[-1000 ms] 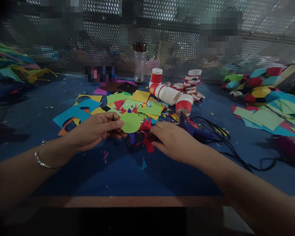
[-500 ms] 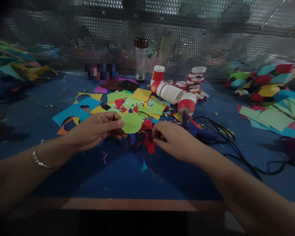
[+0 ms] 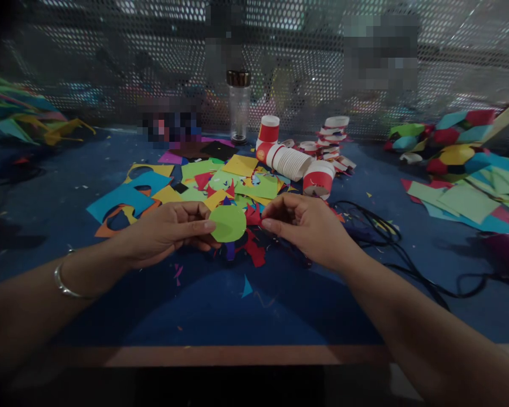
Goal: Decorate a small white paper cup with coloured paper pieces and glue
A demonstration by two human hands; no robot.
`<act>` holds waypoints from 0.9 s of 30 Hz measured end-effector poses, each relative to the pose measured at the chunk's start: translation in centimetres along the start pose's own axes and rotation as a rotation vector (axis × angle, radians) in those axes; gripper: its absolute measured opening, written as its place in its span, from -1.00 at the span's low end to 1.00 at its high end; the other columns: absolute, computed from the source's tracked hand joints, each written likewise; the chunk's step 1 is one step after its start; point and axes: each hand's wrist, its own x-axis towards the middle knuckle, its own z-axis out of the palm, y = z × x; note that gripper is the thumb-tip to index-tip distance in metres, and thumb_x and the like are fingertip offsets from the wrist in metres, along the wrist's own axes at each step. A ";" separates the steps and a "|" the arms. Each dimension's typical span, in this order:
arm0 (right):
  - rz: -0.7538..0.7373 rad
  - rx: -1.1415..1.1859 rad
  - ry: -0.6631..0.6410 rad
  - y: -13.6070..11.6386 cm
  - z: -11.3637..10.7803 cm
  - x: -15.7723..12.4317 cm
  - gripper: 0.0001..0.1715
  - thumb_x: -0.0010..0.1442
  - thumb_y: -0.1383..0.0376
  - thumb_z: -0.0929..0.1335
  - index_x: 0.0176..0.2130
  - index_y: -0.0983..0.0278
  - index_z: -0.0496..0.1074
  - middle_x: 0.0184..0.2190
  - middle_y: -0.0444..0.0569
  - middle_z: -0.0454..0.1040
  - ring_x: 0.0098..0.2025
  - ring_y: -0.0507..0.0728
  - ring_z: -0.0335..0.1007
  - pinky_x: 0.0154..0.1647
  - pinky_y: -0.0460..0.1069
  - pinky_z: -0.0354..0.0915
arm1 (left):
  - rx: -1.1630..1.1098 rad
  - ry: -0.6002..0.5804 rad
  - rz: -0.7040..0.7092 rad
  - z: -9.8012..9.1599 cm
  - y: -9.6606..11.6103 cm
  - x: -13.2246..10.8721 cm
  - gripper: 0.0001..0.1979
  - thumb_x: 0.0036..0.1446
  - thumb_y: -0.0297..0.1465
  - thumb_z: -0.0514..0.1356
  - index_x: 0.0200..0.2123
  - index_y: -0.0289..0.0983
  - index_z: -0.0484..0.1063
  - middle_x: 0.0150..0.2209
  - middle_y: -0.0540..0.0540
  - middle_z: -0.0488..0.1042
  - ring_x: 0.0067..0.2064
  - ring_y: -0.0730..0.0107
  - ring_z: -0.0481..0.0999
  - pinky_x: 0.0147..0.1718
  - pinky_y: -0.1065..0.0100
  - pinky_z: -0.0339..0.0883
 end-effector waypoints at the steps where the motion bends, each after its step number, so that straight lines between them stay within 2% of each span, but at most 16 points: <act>1: 0.017 0.037 0.013 -0.2 0.1 -0.1 -0.66 0.03 0.05 0.54 -0.36 0.23 0.51 -0.47 -0.11 0.51 -0.45 0.06 0.38 -0.40 0.00 0.35 | 0.003 -0.004 -0.010 0.1 0.0 0.0 -0.69 -0.02 -0.35 0.50 -0.39 -0.32 0.43 -0.44 -0.04 0.60 -0.37 0.42 0.66 -0.36 0.49 0.51; 8: 0.073 0.292 0.008 -0.7 1.1 -0.4 -0.58 -0.06 0.04 0.60 -0.38 0.27 0.52 -0.45 -0.13 0.47 -0.42 0.03 0.33 -0.38 -0.04 0.32 | 0.066 -0.034 -0.006 0.5 -0.3 -0.2 -0.68 -0.03 -0.33 0.51 -0.41 -0.32 0.42 -0.47 -0.02 0.58 -0.38 0.42 0.66 -0.36 0.50 0.52; 17: 0.116 0.345 -0.049 -0.7 2.0 -0.5 -0.52 -0.10 0.00 0.62 -0.39 0.29 0.52 -0.43 -0.12 0.47 -0.42 0.01 0.31 -0.42 -0.06 0.30 | 0.103 -0.041 0.009 1.2 -0.3 -0.4 -0.77 0.01 -0.41 0.45 -0.44 -0.30 0.43 -0.51 0.00 0.56 -0.42 0.43 0.63 -0.38 0.46 0.50; 23: 0.114 0.361 -0.042 -0.5 2.3 -0.5 -0.53 -0.10 0.03 0.62 -0.38 0.28 0.49 -0.45 -0.15 0.43 -0.42 0.01 0.32 -0.39 -0.05 0.32 | 0.099 -0.083 0.003 1.2 -0.4 -0.5 -0.68 -0.09 -0.33 0.52 -0.46 -0.29 0.44 -0.50 0.02 0.55 -0.43 0.44 0.61 -0.39 0.44 0.48; 27: 0.102 0.376 -0.029 -0.5 2.4 -0.5 -0.57 -0.08 0.09 0.62 -0.38 0.28 0.48 -0.46 -0.17 0.43 -0.43 0.00 0.32 -0.38 -0.05 0.31 | 0.066 -0.116 -0.012 1.4 -0.4 -0.7 -0.69 -0.06 -0.34 0.51 -0.46 -0.30 0.43 -0.48 -0.01 0.58 -0.39 0.42 0.64 -0.38 0.46 0.50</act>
